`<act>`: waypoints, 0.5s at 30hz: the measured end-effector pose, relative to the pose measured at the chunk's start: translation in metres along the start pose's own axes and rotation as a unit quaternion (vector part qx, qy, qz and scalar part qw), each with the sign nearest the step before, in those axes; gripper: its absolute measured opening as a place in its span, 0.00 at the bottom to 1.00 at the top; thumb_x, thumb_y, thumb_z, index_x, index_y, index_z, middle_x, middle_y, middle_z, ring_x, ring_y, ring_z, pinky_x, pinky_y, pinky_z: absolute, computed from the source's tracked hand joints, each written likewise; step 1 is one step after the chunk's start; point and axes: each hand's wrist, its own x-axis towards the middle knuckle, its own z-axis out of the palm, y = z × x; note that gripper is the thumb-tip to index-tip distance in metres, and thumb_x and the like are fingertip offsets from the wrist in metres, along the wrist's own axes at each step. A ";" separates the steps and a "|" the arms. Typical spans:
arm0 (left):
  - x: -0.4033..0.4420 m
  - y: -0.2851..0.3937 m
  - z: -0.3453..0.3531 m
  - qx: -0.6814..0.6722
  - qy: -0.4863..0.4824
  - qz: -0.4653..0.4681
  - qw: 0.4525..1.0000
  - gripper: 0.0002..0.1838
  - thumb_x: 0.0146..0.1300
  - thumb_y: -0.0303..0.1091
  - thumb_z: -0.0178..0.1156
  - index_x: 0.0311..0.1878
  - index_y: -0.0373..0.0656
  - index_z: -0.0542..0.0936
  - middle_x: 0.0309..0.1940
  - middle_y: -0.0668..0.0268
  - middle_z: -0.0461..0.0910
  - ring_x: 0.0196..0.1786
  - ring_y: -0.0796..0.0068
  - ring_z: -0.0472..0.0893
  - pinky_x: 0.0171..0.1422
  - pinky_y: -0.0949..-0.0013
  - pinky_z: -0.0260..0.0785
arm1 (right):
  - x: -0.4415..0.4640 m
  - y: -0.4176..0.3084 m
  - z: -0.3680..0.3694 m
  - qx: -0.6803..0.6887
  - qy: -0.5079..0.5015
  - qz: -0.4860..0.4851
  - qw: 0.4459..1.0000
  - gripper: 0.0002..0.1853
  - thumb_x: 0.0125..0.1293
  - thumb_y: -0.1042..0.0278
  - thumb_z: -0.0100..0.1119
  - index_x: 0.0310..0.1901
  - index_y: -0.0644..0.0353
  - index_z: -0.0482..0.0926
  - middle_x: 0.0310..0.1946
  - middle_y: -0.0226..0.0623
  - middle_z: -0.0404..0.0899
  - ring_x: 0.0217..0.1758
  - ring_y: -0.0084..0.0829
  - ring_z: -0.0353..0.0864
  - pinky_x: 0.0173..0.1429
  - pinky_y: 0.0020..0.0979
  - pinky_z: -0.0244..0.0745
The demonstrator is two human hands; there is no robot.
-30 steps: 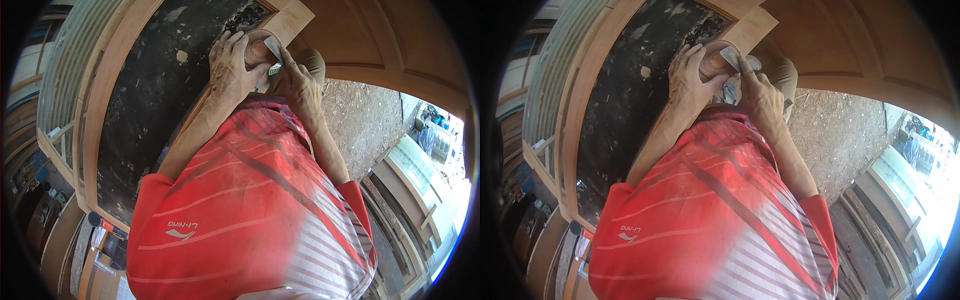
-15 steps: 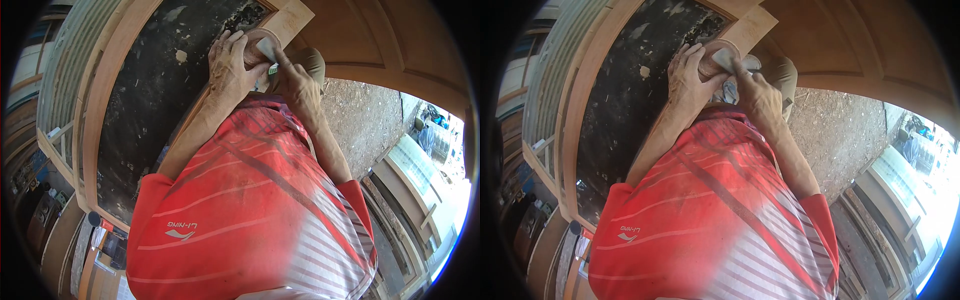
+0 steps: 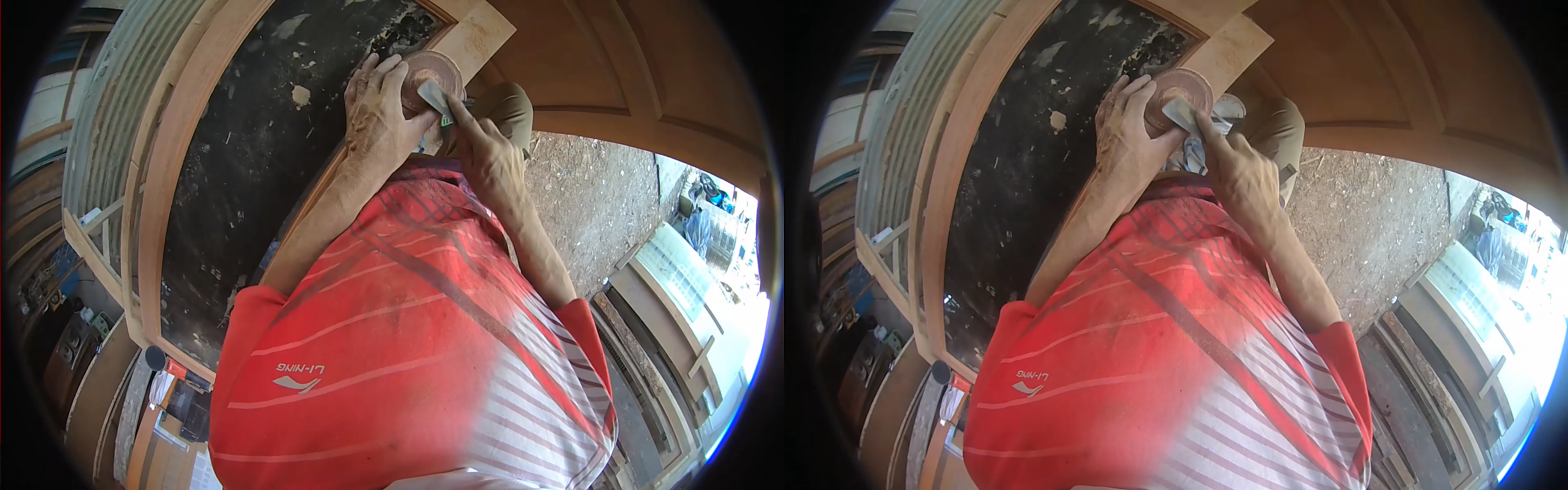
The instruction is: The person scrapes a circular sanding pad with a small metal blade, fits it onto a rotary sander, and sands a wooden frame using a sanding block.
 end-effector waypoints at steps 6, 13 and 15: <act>-0.001 0.000 0.001 0.004 -0.013 0.004 1.000 0.45 0.53 0.51 0.86 0.70 0.37 0.79 0.72 0.56 0.78 0.82 0.44 0.69 0.87 0.40 0.56 | -0.006 0.004 0.002 -0.010 0.010 0.024 1.000 0.28 0.81 0.63 0.61 0.80 0.34 0.76 0.32 0.43 0.80 0.32 0.52 0.87 0.37 0.55 0.80; -0.002 -0.002 0.003 -0.004 0.002 0.004 1.000 0.45 0.53 0.52 0.86 0.68 0.37 0.78 0.71 0.56 0.78 0.81 0.43 0.70 0.87 0.39 0.56 | -0.006 0.011 0.002 0.014 -0.003 0.022 1.000 0.29 0.80 0.64 0.63 0.80 0.35 0.76 0.35 0.42 0.83 0.35 0.50 0.88 0.40 0.53 0.81; 0.000 -0.002 0.002 0.008 0.003 0.010 1.000 0.45 0.52 0.52 0.86 0.68 0.37 0.78 0.71 0.56 0.78 0.81 0.43 0.70 0.86 0.39 0.56 | -0.001 0.014 -0.002 0.003 0.017 0.053 0.998 0.28 0.80 0.65 0.62 0.79 0.39 0.77 0.38 0.44 0.84 0.38 0.50 0.89 0.43 0.52 0.82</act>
